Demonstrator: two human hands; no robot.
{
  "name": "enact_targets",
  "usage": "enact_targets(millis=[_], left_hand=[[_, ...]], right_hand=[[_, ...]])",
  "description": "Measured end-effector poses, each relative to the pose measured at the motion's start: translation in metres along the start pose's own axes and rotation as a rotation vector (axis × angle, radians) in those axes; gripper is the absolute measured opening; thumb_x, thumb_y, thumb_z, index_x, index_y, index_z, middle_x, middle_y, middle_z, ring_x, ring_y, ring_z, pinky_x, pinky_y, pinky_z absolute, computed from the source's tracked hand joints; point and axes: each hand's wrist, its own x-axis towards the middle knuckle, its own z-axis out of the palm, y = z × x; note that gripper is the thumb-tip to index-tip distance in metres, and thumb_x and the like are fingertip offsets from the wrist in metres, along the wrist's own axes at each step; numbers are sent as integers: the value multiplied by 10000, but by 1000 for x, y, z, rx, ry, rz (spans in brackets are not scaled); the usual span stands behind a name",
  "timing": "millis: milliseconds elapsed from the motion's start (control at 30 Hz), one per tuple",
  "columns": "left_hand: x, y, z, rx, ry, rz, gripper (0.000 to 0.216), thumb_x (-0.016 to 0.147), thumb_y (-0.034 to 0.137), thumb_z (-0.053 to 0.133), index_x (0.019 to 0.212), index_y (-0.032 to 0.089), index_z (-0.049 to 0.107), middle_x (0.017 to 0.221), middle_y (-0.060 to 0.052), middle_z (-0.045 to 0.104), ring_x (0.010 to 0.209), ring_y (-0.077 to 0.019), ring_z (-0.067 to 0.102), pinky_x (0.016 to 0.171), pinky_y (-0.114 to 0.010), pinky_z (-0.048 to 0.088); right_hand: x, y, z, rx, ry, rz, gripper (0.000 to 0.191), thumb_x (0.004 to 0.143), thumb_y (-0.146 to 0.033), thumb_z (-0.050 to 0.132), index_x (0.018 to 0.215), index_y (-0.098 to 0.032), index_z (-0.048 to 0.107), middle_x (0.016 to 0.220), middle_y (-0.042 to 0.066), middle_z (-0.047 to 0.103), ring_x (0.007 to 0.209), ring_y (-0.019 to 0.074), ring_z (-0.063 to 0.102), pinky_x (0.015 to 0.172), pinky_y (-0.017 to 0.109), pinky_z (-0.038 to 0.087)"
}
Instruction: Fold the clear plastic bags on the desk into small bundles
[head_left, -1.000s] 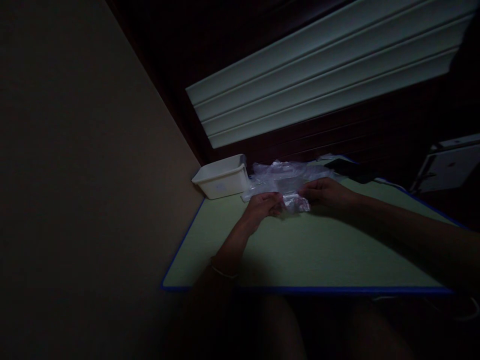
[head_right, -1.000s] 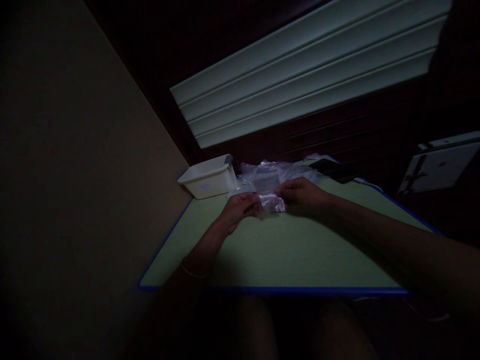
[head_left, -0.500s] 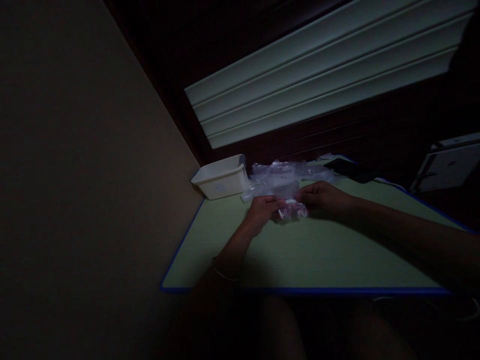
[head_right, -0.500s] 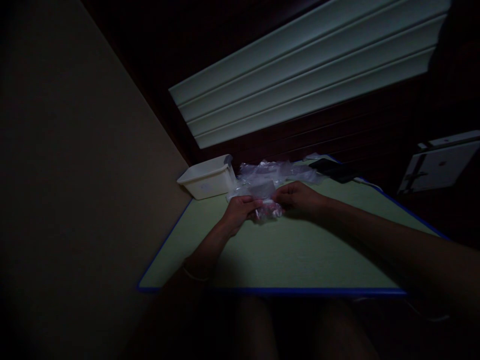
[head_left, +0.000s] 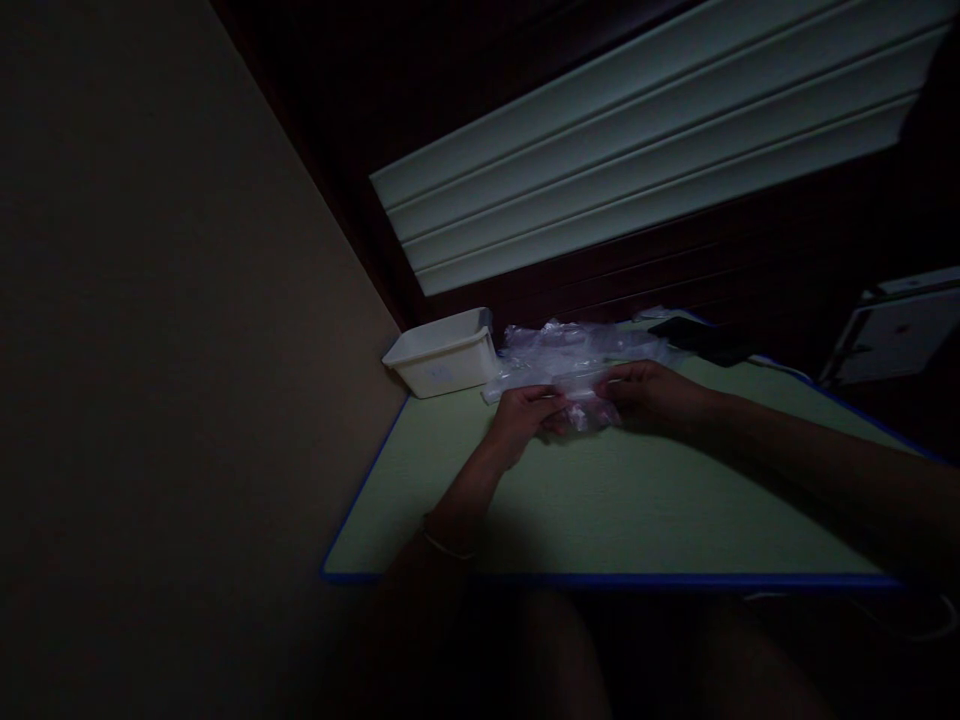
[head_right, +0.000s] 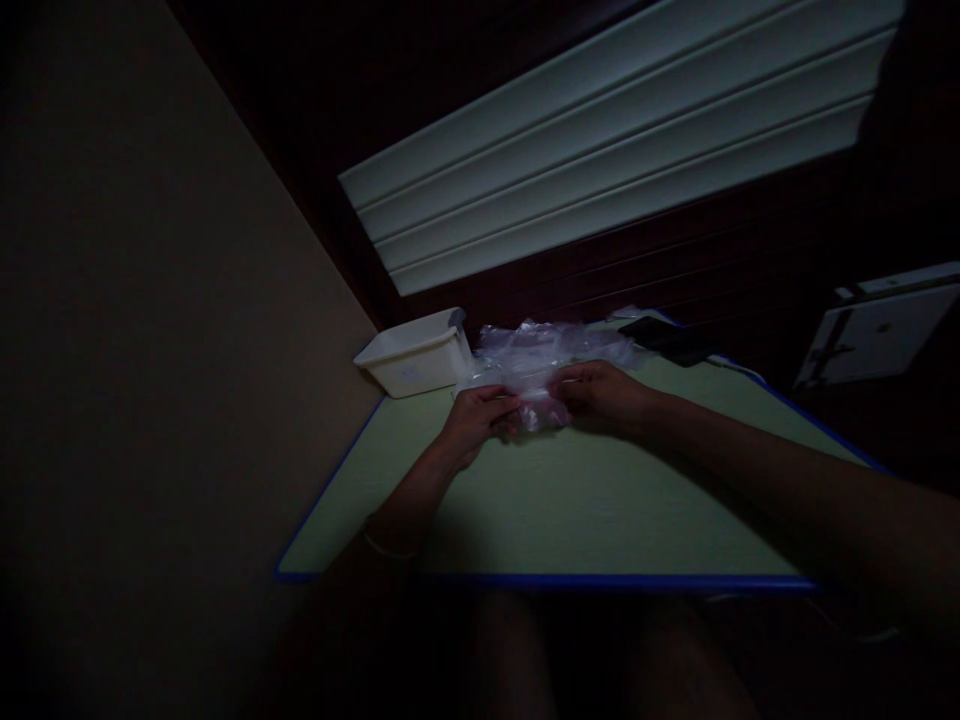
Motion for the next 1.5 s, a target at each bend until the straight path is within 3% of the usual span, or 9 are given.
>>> enact_targets(millis=[200,333,567,700,900,1033,1167,1367,1500], left_hand=[[2,-2,-5,-7,-28,39,306,666,299,761,928,142,738,818,-71,723,596,-123,636,556,-255,519],[1,-2,-6,38,-47,41,246,697,275,725,904,145,747,733,-53,706,554,-105,609,563,-246,495],[3,-1,-9,45,-45,53,187,729,255,647,831,133,745,678,-39,677,581,-106,588,614,-260,502],[3,-1,-6,93,-7,84,272,720,365,734,829,116,720,695,-39,676,586,-93,580,595,-226,464],[2,-4,1,55,-8,50,584,650,321,827,1159,137,609,804,-44,703,653,-105,627,640,-234,469],[2,-5,5,89,-36,-32,307,715,273,779,921,72,670,826,-115,716,690,-151,676,630,-253,491],[0,-2,7,77,-22,-38,177,776,220,722,861,75,664,797,-110,719,703,-154,695,620,-239,493],[-1,-1,9,70,-7,-31,158,771,202,723,751,85,618,753,-89,706,707,-162,706,649,-252,510],[0,-2,8,66,0,-17,141,776,189,712,757,83,621,742,-83,702,718,-166,710,651,-250,511]], right_hand=[[0,-2,-4,152,41,127,203,673,-167,765,874,-161,738,796,73,732,687,155,657,651,261,523],[-2,-6,-2,126,19,83,112,736,-222,712,814,-146,739,758,76,718,670,159,648,629,273,513],[0,-7,-1,73,-7,25,139,676,-250,700,733,-136,756,718,86,705,668,182,618,657,308,481],[-1,-7,-2,-121,34,-5,186,702,-330,713,752,-158,761,709,55,692,633,159,584,597,282,446],[-5,-14,5,-367,96,-114,276,657,-363,757,852,-168,776,681,27,672,615,148,561,587,284,433],[-5,-15,5,-415,132,-194,341,678,-386,744,950,-181,769,792,49,710,692,171,594,652,305,462],[-4,-15,4,-359,142,-174,559,696,-417,735,1192,-167,667,714,19,670,640,155,566,622,302,454],[-4,-16,4,-393,178,-135,370,702,-531,719,708,-161,713,632,32,629,594,147,533,578,294,434],[-4,-17,2,-363,230,-151,357,699,-527,727,683,-171,691,613,22,611,574,135,516,573,289,434]])
